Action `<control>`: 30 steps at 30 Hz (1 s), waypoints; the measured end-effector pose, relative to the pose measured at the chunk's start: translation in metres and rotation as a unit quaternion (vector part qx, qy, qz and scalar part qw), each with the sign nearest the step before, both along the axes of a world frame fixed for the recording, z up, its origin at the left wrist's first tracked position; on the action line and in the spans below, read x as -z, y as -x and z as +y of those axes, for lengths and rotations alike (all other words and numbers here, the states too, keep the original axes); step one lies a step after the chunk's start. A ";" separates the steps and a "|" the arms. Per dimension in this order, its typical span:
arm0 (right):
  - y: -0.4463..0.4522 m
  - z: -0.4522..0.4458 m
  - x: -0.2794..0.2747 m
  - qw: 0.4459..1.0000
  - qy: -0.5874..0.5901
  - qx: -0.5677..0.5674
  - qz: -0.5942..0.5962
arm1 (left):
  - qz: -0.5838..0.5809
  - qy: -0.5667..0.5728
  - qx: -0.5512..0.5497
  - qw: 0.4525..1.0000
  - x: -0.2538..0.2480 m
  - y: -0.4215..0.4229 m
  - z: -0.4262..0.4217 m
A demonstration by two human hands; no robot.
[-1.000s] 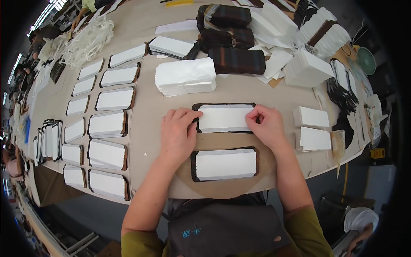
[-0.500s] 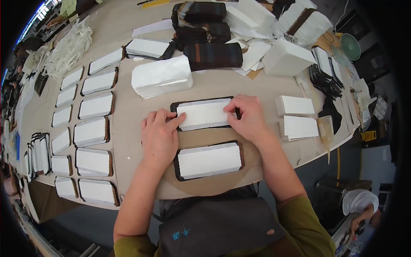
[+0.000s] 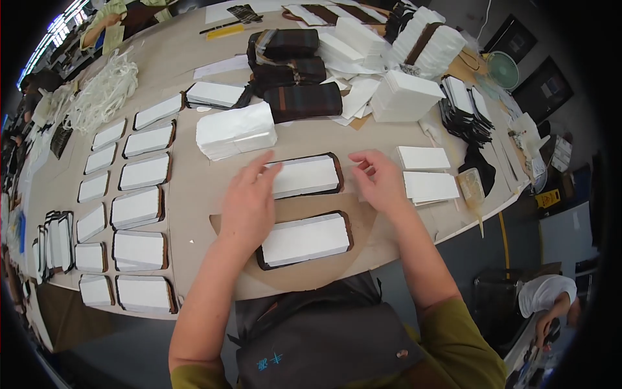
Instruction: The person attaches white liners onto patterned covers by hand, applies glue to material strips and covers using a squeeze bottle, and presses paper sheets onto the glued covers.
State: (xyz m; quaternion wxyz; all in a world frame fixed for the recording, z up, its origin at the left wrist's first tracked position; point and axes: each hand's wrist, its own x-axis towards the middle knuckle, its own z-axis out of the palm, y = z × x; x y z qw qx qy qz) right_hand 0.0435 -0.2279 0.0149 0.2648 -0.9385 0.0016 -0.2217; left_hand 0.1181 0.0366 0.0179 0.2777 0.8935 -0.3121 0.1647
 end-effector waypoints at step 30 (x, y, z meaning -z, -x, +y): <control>-0.016 -0.007 0.012 0.891 -0.361 0.081 0.263 | 0.030 -0.098 0.136 0.985 0.006 -0.012 -0.053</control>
